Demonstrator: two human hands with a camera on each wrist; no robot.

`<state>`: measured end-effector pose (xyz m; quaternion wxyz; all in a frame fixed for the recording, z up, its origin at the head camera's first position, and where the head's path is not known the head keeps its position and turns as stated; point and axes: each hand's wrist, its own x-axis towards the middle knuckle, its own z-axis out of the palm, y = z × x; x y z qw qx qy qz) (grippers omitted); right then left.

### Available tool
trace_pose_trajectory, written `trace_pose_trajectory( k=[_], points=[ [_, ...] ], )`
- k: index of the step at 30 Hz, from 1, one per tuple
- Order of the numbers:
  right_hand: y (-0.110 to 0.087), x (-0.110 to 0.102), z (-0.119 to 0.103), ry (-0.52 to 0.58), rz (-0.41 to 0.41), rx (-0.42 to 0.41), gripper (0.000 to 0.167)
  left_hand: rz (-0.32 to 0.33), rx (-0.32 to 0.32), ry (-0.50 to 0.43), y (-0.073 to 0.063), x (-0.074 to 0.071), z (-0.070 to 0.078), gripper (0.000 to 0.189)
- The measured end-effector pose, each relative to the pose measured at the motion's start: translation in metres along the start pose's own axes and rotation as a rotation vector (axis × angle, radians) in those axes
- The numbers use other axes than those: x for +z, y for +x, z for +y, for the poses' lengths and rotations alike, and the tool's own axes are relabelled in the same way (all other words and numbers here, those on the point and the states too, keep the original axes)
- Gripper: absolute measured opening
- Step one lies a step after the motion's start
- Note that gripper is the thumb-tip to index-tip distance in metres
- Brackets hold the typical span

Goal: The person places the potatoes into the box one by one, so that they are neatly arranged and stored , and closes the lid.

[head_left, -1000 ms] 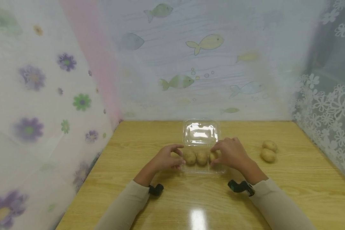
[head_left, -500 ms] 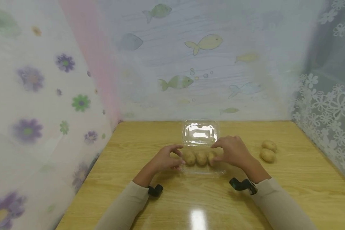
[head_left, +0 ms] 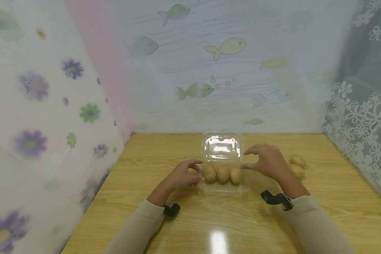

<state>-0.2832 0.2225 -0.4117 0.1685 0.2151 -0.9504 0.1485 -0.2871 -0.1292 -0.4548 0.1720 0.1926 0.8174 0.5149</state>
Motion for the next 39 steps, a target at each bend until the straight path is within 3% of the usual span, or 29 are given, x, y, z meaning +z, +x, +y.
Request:
trace_pose_trajectory(
  k=[15, 39],
  points=[
    [-0.004, -0.013, 0.021, 0.038, -0.038, 0.141, 0.054, 0.003, 0.003, -0.001, 0.001, 0.001, 0.0, 0.071],
    [-0.013, -0.029, 0.043, 0.043, -0.078, 0.244, 0.067, -0.001, 0.016, 0.016, -0.001, 0.0, -0.001, 0.072]
  ],
)
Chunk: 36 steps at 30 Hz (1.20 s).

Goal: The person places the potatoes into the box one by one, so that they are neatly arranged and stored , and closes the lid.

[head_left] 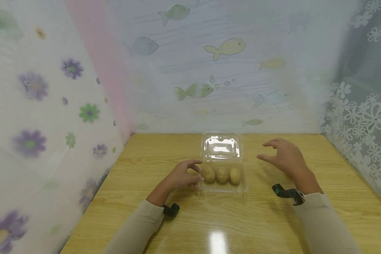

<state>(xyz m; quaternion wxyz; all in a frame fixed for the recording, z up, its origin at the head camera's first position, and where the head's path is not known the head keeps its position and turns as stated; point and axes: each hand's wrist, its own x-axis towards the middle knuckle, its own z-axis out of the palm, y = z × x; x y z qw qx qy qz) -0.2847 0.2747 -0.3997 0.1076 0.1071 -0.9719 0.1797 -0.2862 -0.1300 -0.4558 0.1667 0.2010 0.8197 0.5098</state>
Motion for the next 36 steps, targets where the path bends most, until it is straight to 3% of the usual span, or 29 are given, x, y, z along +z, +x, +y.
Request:
trace_pose_trajectory(
  k=[36],
  points=[
    [-0.007, -0.006, 0.05, 0.034, -0.055, 0.118, 0.081, 0.003, -0.025, -0.033, -0.002, 0.0, 0.003, 0.072]
  ],
)
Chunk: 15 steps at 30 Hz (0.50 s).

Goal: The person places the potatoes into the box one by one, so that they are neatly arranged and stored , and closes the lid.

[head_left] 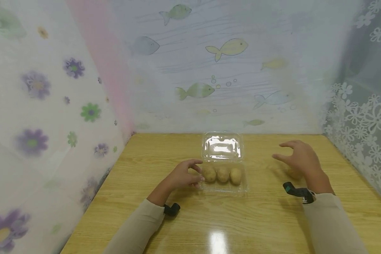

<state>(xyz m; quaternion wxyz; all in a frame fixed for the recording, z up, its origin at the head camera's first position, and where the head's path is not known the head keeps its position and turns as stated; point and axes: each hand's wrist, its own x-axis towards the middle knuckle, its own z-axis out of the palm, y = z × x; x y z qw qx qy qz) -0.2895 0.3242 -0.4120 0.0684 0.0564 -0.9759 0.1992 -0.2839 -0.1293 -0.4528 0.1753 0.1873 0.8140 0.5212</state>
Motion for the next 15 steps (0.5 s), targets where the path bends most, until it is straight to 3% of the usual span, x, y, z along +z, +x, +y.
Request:
trace_pose_trajectory(
  k=[15],
  points=[
    [-0.003, 0.006, 0.018, -0.002, 0.051, 0.06, 0.076, -0.003, 0.014, -0.015, 0.003, 0.0, -0.004, 0.07]
  ],
)
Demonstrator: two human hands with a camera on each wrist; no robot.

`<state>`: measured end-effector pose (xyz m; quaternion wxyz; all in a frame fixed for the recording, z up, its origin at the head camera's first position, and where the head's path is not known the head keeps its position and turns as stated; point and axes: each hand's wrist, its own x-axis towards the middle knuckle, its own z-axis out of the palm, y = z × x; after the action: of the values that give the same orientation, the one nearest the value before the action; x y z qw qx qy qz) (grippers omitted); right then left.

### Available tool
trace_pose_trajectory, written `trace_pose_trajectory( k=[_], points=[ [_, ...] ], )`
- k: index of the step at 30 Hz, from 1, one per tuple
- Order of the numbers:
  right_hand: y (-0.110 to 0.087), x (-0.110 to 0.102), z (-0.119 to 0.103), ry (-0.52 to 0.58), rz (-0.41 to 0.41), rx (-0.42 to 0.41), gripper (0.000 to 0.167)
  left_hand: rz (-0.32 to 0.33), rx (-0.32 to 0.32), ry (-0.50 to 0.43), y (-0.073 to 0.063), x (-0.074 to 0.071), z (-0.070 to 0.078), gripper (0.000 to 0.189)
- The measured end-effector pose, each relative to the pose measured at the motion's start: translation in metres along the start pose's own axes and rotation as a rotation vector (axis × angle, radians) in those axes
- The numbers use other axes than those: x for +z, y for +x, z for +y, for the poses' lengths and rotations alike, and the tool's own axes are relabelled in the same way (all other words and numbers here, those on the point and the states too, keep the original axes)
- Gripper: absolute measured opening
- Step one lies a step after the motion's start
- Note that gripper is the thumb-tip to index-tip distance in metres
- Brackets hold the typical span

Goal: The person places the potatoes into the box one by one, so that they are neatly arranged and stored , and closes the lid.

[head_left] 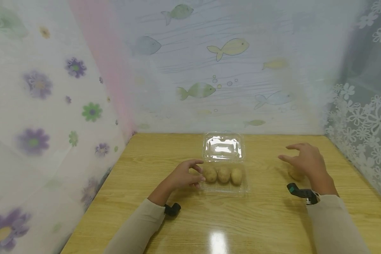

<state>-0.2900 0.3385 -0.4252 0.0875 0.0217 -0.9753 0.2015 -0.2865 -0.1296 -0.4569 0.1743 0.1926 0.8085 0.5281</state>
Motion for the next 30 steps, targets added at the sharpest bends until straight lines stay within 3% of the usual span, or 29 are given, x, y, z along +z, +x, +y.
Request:
trace_pose_trajectory(
  k=[21, 30],
  points=[
    [-0.005, 0.001, 0.024, 0.035, -0.034, 0.112, 0.081, 0.01, -0.015, 0.01, -0.001, 0.0, 0.001, 0.07],
    [-0.006, 0.0, 0.034, 0.043, -0.041, 0.109, 0.076, 0.009, -0.01, 0.013, -0.003, 0.0, 0.003, 0.069]
  ],
)
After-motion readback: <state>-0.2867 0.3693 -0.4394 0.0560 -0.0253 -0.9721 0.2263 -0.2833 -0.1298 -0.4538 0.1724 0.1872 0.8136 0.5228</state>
